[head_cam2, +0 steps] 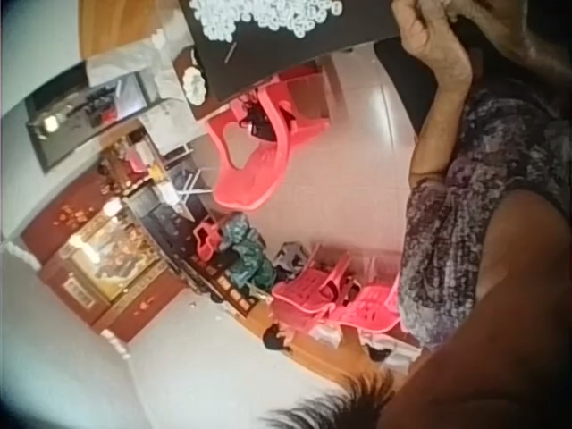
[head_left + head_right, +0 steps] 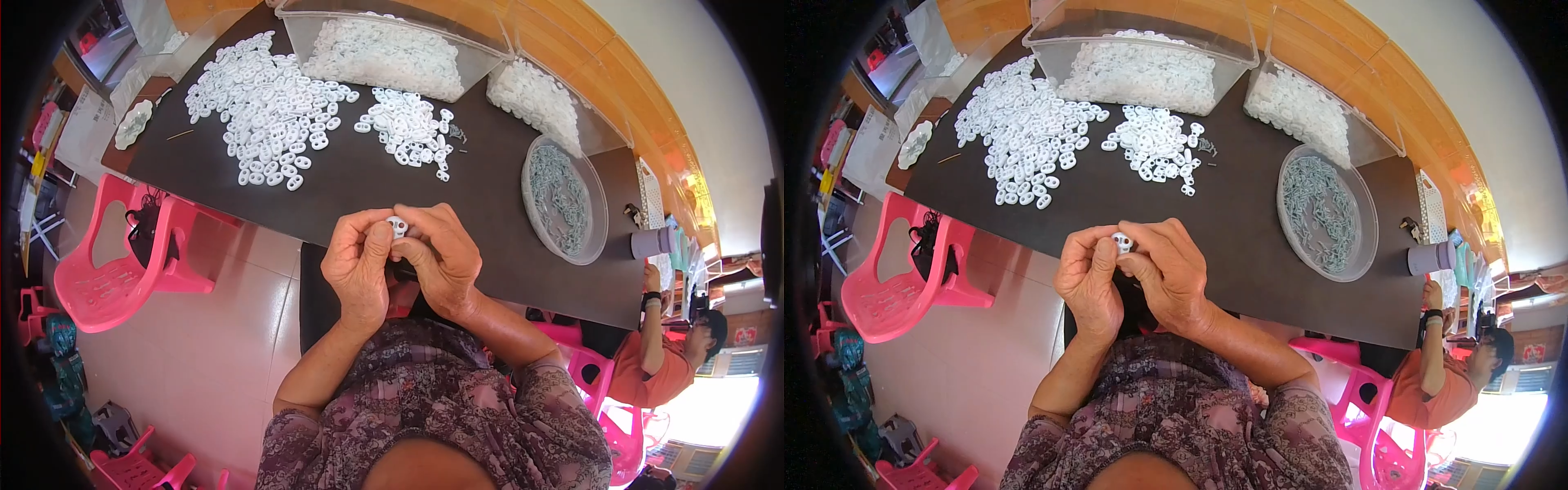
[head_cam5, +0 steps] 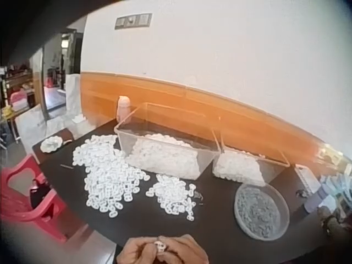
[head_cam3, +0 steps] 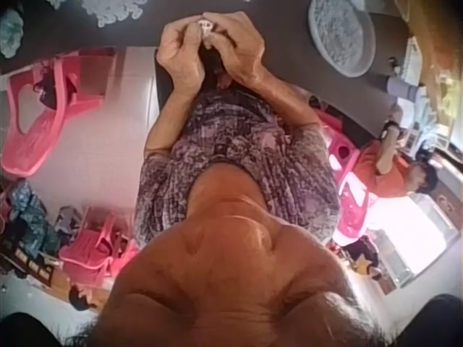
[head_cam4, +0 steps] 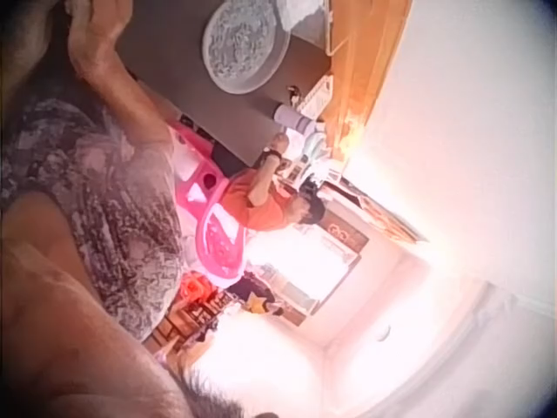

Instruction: Manually assembling small white plastic electrical or hardware components by inserting metal pins into pre-molded holes.

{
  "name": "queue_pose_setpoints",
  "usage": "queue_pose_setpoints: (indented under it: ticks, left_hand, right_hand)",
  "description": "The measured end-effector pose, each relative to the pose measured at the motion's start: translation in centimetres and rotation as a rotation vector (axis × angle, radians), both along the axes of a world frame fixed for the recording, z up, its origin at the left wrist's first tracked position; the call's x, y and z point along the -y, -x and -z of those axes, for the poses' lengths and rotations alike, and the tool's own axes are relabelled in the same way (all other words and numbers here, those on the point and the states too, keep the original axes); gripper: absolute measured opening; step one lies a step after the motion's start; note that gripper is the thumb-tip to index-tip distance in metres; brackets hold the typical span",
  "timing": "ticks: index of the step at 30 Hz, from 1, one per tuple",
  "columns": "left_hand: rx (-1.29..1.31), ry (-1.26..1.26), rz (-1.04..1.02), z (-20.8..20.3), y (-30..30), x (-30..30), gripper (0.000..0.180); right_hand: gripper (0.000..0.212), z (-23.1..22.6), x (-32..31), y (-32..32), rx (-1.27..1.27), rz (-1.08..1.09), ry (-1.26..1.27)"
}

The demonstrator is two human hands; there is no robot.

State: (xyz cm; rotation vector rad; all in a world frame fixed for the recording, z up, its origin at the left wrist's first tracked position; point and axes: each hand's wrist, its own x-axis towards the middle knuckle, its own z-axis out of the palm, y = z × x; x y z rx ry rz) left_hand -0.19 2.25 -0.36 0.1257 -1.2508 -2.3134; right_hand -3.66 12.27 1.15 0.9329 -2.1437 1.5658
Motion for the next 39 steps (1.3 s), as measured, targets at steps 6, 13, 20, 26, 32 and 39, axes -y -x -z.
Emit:
queue_pose_setpoints:
  ticks: [6, 13, 20, 26, 32, 39]
  left_hand:
    - [0.006, 0.030, 0.005, -0.4, -0.2, 0.1, 0.017]
    - [-0.016, 0.095, -0.050, -0.1, -0.4, -0.4, 0.021]
    - [-0.001, 0.108, -0.112, 0.2, -0.8, -0.7, 0.019]
    - [-0.018, 0.181, -0.155, 0.2, -0.9, -0.9, 0.019]
    - [-0.069, 0.214, -0.165, 0.1, -0.9, -1.0, 0.018]
    - [-0.100, 0.262, -0.188, 0.5, -0.7, -1.2, 0.016]
  right_hand:
    - [0.028, -0.2, 0.1, 0.0, -0.004, -0.021, -0.016]
    - [0.022, -0.1, 0.7, -0.5, 0.022, 0.048, 0.027]
    - [0.021, 0.3, 1.7, -0.9, -0.093, 0.094, 0.041]
    - [0.015, 0.7, 1.9, -0.9, -0.127, 0.102, 0.070]
    - [0.016, 0.9, 1.5, -0.6, -0.225, 0.100, 0.042]
    - [0.015, 1.1, 1.7, -0.4, -0.276, 0.088, 0.076]
